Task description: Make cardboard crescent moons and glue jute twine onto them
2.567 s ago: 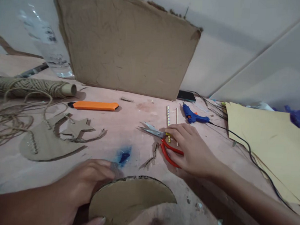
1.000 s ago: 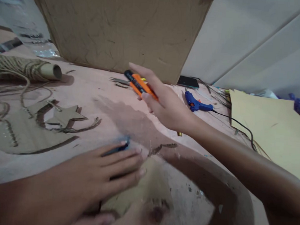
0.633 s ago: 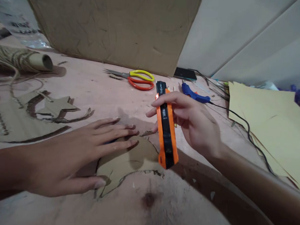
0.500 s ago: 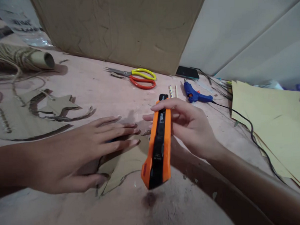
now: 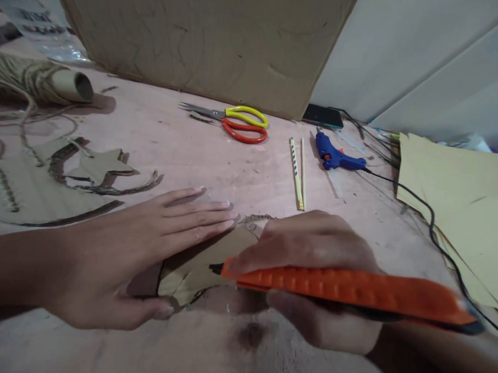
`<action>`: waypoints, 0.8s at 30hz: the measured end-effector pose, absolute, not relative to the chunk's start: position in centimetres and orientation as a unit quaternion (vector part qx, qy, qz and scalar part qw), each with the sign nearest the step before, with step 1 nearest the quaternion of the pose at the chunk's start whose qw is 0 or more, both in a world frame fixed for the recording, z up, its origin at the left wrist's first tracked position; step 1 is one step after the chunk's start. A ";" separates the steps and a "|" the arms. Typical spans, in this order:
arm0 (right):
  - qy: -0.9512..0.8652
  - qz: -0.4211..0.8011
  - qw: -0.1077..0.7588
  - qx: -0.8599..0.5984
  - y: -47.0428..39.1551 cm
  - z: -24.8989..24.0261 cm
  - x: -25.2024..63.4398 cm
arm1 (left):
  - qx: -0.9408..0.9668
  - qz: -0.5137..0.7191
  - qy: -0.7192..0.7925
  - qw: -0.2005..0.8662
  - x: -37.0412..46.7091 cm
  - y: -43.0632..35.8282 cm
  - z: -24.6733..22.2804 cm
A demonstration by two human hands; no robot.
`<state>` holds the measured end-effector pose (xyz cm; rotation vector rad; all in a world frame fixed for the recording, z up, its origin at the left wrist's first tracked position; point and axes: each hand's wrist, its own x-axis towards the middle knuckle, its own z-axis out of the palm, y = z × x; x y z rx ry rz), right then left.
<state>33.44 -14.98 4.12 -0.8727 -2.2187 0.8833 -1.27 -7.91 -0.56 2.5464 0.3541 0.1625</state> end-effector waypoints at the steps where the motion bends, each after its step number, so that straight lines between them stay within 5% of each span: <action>1: -0.838 0.362 0.289 -0.289 -14.5 4.0 33.1 | 0.947 0.073 0.123 0.287 -1.3 -7.9 -0.6; 14: -0.736 0.589 0.308 -0.126 -9.4 0.9 30.9 | 0.934 -0.007 0.126 0.335 0.0 -7.0 1.1; 24: -0.508 0.758 0.277 -0.300 -12.4 2.3 31.4 | 0.933 0.071 0.106 0.337 -1.0 -7.2 0.6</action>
